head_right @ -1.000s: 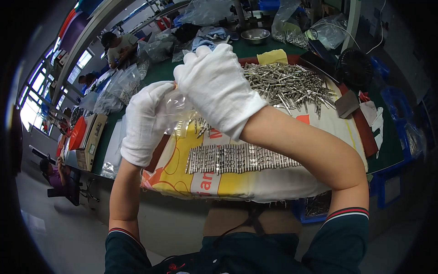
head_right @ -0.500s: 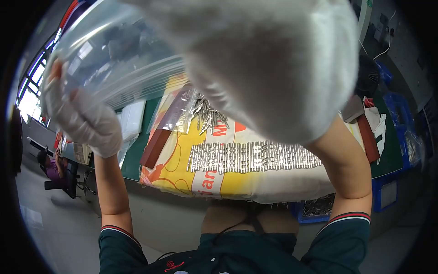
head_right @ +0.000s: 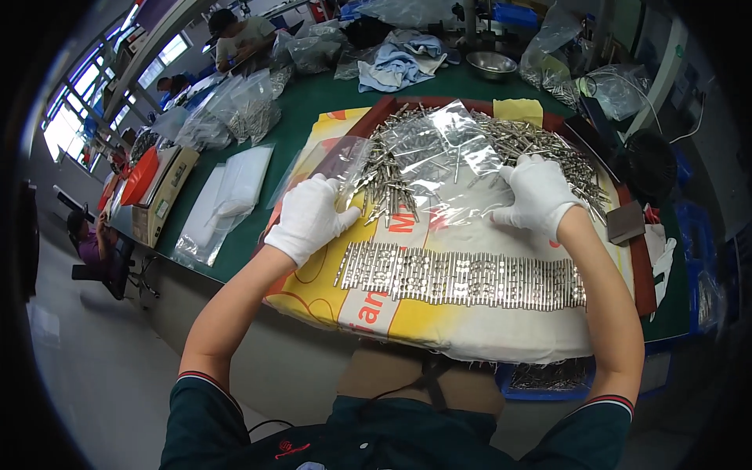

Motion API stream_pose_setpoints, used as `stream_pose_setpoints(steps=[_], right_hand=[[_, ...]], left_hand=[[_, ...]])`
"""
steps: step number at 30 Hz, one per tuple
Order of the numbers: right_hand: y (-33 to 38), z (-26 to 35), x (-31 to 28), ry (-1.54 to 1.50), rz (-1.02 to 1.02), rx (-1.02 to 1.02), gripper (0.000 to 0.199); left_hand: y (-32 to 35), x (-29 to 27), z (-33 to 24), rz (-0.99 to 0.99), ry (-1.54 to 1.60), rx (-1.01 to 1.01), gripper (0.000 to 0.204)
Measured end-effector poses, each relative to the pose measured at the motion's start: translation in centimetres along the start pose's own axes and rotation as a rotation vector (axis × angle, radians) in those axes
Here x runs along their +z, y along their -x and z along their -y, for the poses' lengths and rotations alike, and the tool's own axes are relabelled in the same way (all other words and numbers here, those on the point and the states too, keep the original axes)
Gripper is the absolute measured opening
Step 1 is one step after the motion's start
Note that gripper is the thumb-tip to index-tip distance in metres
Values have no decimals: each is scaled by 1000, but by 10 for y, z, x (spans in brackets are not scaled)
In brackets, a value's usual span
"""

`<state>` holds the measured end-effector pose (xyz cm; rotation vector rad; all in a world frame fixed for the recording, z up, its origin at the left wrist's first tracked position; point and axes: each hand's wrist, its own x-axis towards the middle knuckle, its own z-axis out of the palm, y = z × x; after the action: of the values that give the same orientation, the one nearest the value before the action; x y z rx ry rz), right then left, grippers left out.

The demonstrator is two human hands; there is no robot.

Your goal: Sorting small metal terminals and placing them into rows on an alignment strip for packaging.

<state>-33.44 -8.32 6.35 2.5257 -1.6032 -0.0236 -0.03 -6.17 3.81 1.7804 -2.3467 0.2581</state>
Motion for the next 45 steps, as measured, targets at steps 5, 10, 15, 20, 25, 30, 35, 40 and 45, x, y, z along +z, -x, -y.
stream_pose_setpoints(steps=[5,10,15,20,25,30,35,40,45], right_hand=[[-13,23,-23,-159,-151,-100,53],[-47,79,-17,-910,-8,-99,24],[-96,133,14,-1356,311,1,39],[-121,163,22,-1548,349,259,36],[-125,170,17,-1625,466,229,22],[-116,166,13,-1616,356,-57,16],[-112,172,10,-1724,198,-147,17],[-99,174,-13,-1733,177,-161,19],[-94,168,-21,-1574,109,-231,24]], left_hand=[[-4,23,0,-17,-78,-81,30],[-6,30,1,21,-12,-43,19],[0,27,7,-112,39,-27,12],[15,19,7,-196,2,47,10],[29,6,4,-243,-98,61,16],[27,-15,12,-316,241,-42,31],[28,-21,12,-259,552,-131,34],[30,-32,10,-191,790,-202,30],[30,-53,11,34,1338,-225,35]])
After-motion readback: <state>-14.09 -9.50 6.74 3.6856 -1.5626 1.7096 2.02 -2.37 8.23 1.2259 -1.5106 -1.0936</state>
